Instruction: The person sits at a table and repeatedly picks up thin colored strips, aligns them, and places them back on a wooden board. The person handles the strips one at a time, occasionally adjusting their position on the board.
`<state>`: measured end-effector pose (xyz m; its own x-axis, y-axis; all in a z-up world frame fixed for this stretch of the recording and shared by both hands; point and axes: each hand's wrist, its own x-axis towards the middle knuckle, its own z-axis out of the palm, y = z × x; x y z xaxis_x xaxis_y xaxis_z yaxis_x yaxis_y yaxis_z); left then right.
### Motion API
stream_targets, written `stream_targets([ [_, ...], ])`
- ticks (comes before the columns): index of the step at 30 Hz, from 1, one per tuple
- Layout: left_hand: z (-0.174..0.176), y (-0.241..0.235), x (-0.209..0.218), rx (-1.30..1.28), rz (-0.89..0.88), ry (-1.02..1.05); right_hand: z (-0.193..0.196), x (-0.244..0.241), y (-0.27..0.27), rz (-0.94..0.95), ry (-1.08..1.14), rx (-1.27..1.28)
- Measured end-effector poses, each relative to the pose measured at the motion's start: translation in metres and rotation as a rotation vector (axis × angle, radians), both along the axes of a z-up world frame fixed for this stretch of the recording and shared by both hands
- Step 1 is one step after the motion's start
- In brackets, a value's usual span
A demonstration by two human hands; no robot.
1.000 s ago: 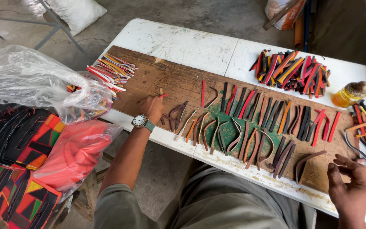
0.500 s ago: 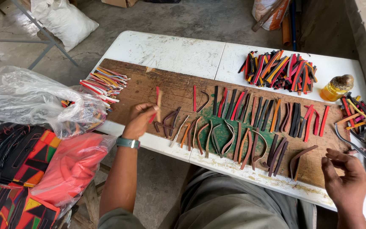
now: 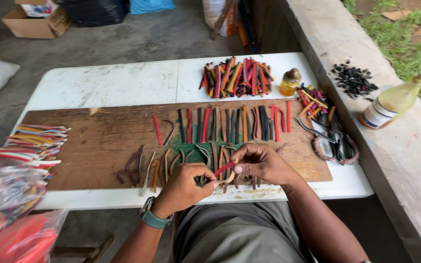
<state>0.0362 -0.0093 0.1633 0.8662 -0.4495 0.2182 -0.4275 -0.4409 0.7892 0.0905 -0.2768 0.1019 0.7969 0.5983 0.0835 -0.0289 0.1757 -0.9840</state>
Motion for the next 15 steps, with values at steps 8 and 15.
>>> stream_targets([
  [8, -0.001, -0.030, 0.009, 0.211, 0.020, -0.295, 0.037, -0.016, -0.032, -0.049, -0.422, -0.495],
  [15, -0.013, -0.037, 0.013, 0.285, -0.015, -0.384, 0.060, -0.045, -0.024, -0.206, -0.548, -0.712],
])
